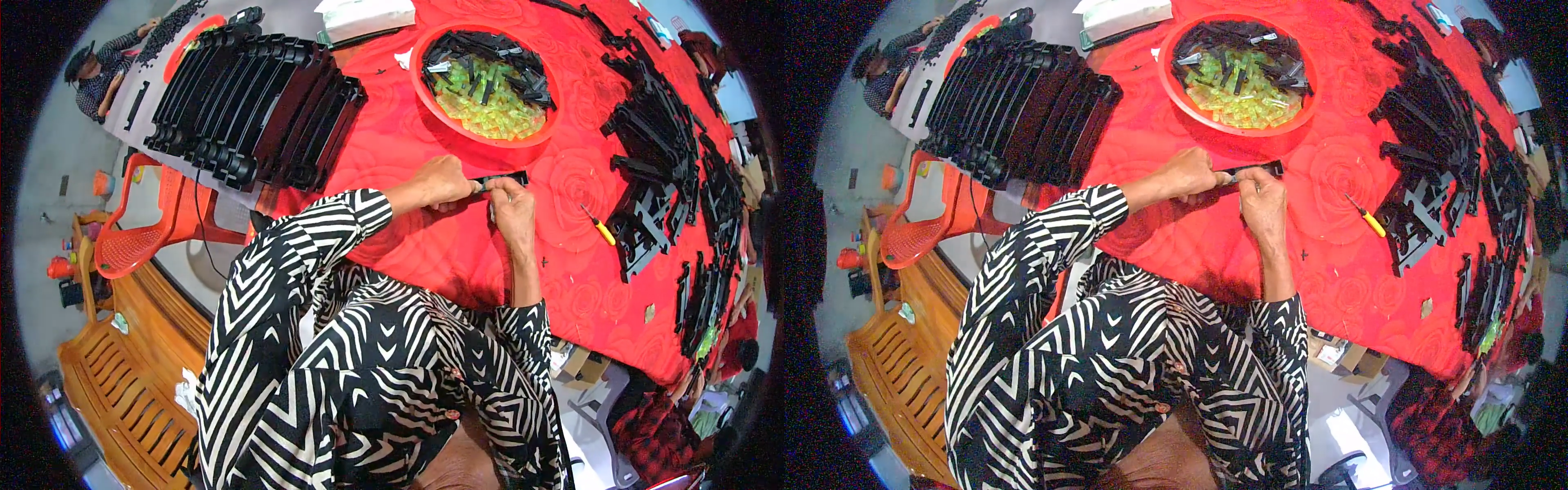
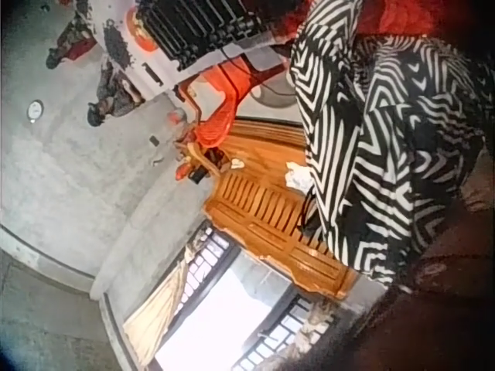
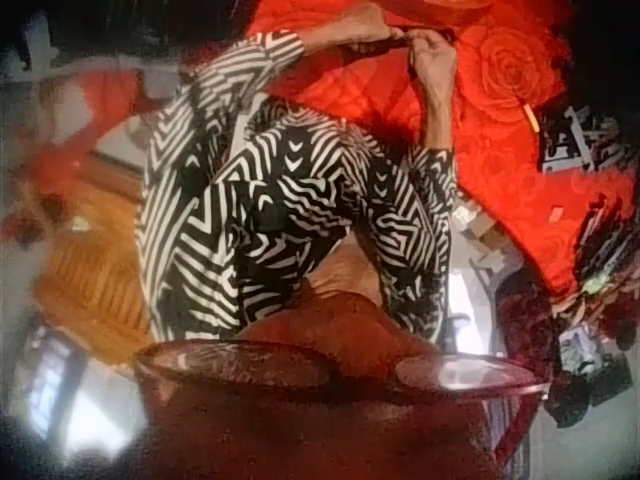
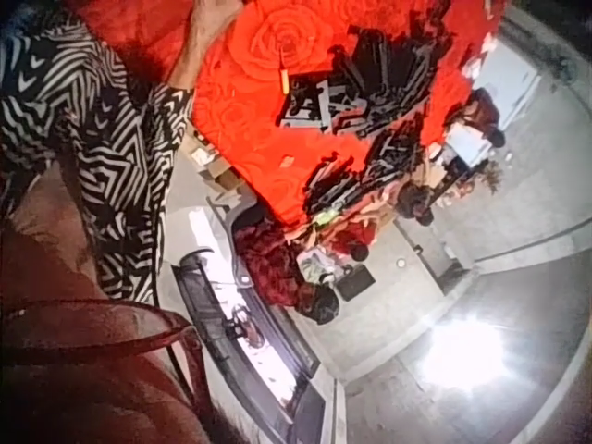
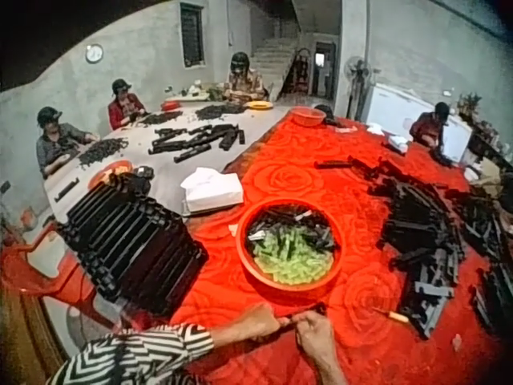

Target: The person assembles small plastic components and metal parts by hand, applying lubricant or glue to the parts as needed with a dispenser, and using a screwdriver to secure them.

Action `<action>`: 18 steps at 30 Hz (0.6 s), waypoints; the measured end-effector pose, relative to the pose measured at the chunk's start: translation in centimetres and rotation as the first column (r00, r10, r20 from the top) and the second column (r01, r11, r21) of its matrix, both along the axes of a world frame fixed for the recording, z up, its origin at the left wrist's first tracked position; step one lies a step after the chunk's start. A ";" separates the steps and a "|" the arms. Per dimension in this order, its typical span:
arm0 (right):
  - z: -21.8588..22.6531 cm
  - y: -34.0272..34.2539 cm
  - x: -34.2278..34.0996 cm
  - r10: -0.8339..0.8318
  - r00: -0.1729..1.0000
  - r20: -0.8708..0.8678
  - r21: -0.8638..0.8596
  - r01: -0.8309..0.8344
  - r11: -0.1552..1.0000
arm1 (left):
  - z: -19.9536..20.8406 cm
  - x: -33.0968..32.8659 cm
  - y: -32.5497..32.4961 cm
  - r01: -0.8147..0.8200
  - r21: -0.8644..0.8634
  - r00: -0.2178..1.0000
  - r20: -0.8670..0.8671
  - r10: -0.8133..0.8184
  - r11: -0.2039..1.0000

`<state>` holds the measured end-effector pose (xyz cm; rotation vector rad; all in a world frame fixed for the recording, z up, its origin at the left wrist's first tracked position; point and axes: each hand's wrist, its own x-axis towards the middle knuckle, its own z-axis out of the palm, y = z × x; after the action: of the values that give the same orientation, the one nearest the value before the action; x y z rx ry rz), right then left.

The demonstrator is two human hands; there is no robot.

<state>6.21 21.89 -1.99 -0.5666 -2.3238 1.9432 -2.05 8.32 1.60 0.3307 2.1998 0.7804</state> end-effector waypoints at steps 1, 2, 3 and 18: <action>0.1 0.0 0.0 0.027 1.000 -0.004 0.034 -0.026 0.999 | -0.4 0.0 0.0 -0.012 -0.017 1.000 -0.006 0.012 1.000; 0.1 -0.1 -0.1 0.054 0.999 -0.008 0.069 -0.053 0.996 | -0.7 -0.1 0.0 -0.025 -0.034 1.000 -0.012 0.024 0.999; 0.2 0.1 0.0 0.052 0.999 -0.007 0.069 -0.051 0.996 | -0.8 -0.1 0.1 -0.023 -0.034 1.000 -0.012 0.022 0.999; 2.2 0.5 -3.7 -0.354 0.811 -0.466 -0.671 -0.063 0.739 | 0.8 -1.5 -0.2 0.071 -0.124 0.994 -0.073 -0.081 0.990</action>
<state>2.52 22.44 0.16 -0.1323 -1.1528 2.3979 -3.54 8.16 2.42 0.3875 2.2820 0.5983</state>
